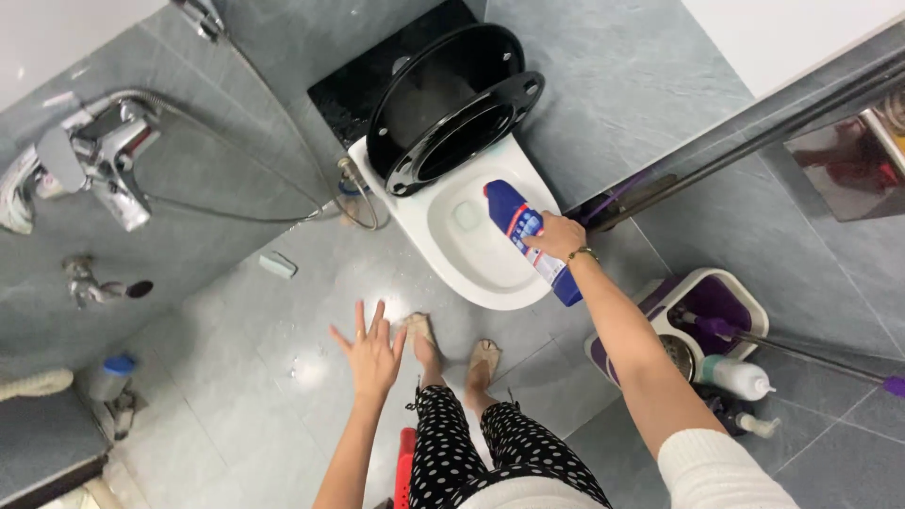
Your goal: Cleaning a toilet bowl by applying liquid cleaner and scrubbing with a brush
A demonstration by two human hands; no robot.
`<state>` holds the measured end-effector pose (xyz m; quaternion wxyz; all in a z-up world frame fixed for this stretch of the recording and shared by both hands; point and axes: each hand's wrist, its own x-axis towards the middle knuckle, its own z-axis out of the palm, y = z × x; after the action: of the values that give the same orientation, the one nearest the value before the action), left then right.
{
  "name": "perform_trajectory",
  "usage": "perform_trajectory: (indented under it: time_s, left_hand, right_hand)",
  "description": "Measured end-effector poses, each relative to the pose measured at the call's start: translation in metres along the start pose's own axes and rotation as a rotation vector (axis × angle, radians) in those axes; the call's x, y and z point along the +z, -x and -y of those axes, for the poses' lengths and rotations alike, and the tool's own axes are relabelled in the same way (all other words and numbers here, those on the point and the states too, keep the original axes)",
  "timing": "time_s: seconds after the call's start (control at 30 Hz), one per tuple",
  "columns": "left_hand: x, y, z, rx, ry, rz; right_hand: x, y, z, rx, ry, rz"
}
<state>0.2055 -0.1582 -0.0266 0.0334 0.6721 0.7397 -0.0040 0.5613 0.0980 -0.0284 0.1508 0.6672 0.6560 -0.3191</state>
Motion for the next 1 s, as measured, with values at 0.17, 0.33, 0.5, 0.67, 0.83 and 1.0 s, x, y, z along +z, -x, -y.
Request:
perform_trajectory:
  time_s: [0.17, 0.33, 0.5, 0.67, 0.83, 1.0]
  left_hand:
    - [0.011, 0.081, 0.012, -0.154, 0.04, 0.081]
    - [0.026, 0.131, 0.031, -0.253, 0.09, 0.179]
    - [0.037, 0.148, 0.044, -0.321, 0.121, 0.237]
    - [0.03, 0.137, 0.042, -0.294, 0.113, 0.235]
    - [0.019, 0.129, 0.037, -0.251, 0.17, 0.131]
    - [0.018, 0.127, 0.037, -0.235, 0.22, 0.139]
  right_hand:
    - [0.034, -0.017, -0.013, -0.214, 0.298, 0.038]
    - [0.052, -0.017, -0.058, -0.227, 0.584, 0.163]
    - [0.043, -0.028, -0.092, -0.039, 0.681, 0.122]
    - [0.03, -0.042, -0.072, -0.002, 0.561, -0.148]
    - [0.028, -0.034, -0.013, -0.1, 0.279, -0.217]
    - [0.049, -0.007, 0.003, -0.37, 0.286, -0.097]
